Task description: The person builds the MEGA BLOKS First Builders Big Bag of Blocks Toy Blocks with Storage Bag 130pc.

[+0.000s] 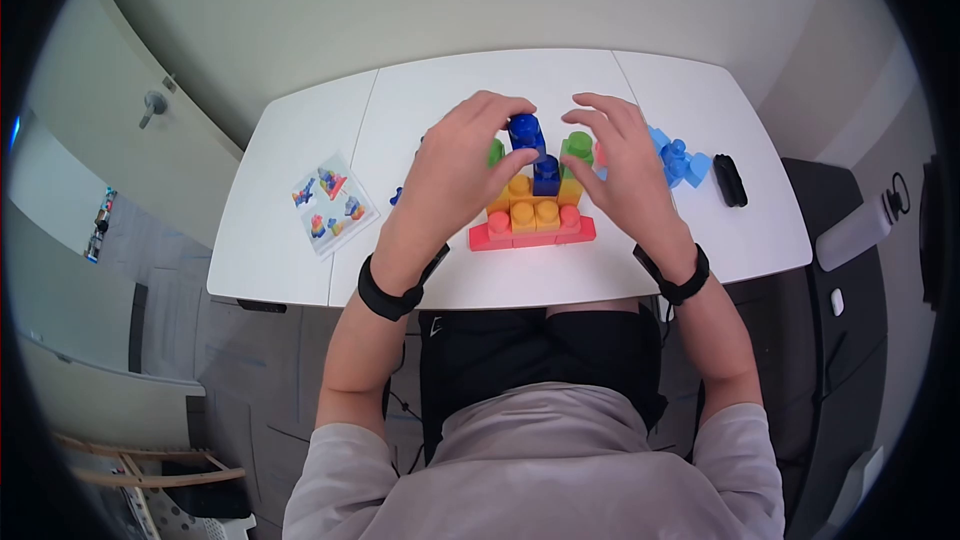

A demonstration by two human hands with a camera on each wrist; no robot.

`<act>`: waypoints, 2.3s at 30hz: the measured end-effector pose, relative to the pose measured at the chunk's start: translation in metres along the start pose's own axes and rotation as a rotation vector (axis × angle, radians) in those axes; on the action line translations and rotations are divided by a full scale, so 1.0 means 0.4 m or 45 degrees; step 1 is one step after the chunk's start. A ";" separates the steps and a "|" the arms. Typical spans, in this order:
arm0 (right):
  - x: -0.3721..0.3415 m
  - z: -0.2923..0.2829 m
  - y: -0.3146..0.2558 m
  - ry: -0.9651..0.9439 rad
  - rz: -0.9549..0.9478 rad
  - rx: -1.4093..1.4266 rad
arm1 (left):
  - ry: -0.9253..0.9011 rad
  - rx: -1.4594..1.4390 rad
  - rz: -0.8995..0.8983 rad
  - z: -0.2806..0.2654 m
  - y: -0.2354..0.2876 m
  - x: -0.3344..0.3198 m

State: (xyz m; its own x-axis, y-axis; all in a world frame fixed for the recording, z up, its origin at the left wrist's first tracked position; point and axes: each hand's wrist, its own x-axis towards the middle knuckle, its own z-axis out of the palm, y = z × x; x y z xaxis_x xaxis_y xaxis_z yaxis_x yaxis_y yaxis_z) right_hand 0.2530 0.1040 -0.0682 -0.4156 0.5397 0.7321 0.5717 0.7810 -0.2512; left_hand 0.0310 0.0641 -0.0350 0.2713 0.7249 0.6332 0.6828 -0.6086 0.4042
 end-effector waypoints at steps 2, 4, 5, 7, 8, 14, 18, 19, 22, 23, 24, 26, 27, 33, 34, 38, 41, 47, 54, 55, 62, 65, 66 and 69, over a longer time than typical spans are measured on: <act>0.003 -0.005 0.004 0.008 -0.003 0.008 | -0.003 0.101 0.056 0.015 0.006 -0.004; 0.000 -0.008 0.004 0.017 -0.004 0.016 | -0.008 0.203 0.112 0.029 0.010 -0.009; -0.002 -0.006 0.001 -0.011 0.003 0.029 | -0.017 0.289 0.129 0.036 0.010 -0.011; -0.006 -0.002 -0.004 -0.035 0.015 0.039 | -0.030 0.374 0.152 0.044 0.009 -0.015; -0.008 0.001 -0.004 -0.043 0.005 0.033 | -0.042 0.447 0.162 0.044 0.007 -0.016; -0.015 0.010 -0.001 -0.087 0.008 0.039 | -0.154 0.587 0.125 0.051 -0.014 -0.026; -0.021 0.017 -0.002 -0.101 -0.044 -0.033 | -0.183 0.665 0.117 0.063 -0.028 -0.035; -0.022 0.020 -0.003 -0.102 -0.043 -0.032 | -0.185 0.665 0.116 0.068 -0.031 -0.037; -0.027 0.032 -0.004 -0.092 -0.070 -0.108 | -0.181 0.654 0.122 0.079 -0.036 -0.039; -0.029 0.035 -0.005 -0.096 -0.077 -0.128 | -0.198 0.644 0.109 0.080 -0.038 -0.039; -0.031 0.037 -0.005 -0.101 -0.085 -0.148 | -0.214 0.633 0.095 0.081 -0.039 -0.039; -0.036 0.043 -0.009 -0.103 -0.083 -0.171 | -0.226 0.605 0.083 0.082 -0.038 -0.037; -0.038 0.046 -0.011 -0.103 -0.084 -0.196 | -0.234 0.578 0.072 0.082 -0.038 -0.036; -0.036 0.050 -0.005 -0.125 -0.095 -0.182 | -0.250 0.434 0.023 0.092 -0.040 -0.040; -0.035 0.050 -0.005 -0.126 -0.105 -0.179 | -0.243 0.439 0.017 0.093 -0.041 -0.040; -0.037 0.050 -0.010 -0.091 -0.110 -0.213 | -0.265 0.472 0.042 0.093 -0.042 -0.040; -0.036 0.051 -0.010 -0.087 -0.111 -0.198 | -0.278 0.486 0.047 0.096 -0.044 -0.041; -0.040 0.056 -0.003 -0.113 -0.075 -0.044 | -0.286 0.548 0.108 0.111 -0.056 -0.041; -0.035 0.054 0.004 -0.199 -0.085 -0.029 | -0.303 0.495 0.122 0.109 -0.062 -0.038; -0.036 0.046 -0.003 -0.184 -0.066 -0.017 | -0.327 0.505 0.132 0.092 -0.050 -0.041; 0.012 -0.098 0.066 0.037 0.096 0.054 | 0.125 0.104 -0.194 -0.068 -0.147 0.033; 0.014 -0.133 0.085 -0.024 0.154 0.082 | -0.003 0.164 -0.305 -0.065 -0.235 0.061; 0.011 -0.138 0.086 -0.019 0.159 0.072 | -0.001 0.169 -0.298 -0.053 -0.299 0.062; 0.003 -0.146 0.085 -0.057 0.139 0.042 | -0.560 0.420 -0.328 0.009 -0.501 0.038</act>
State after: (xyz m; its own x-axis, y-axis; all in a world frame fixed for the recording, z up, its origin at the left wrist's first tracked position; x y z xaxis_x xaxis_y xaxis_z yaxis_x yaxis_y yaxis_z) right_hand 0.3131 0.1127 -0.0388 -0.3834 0.6352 0.6705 0.5923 0.7261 -0.3492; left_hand -0.0995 0.1983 -0.1088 0.2762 0.9438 0.1813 0.9189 -0.3146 0.2380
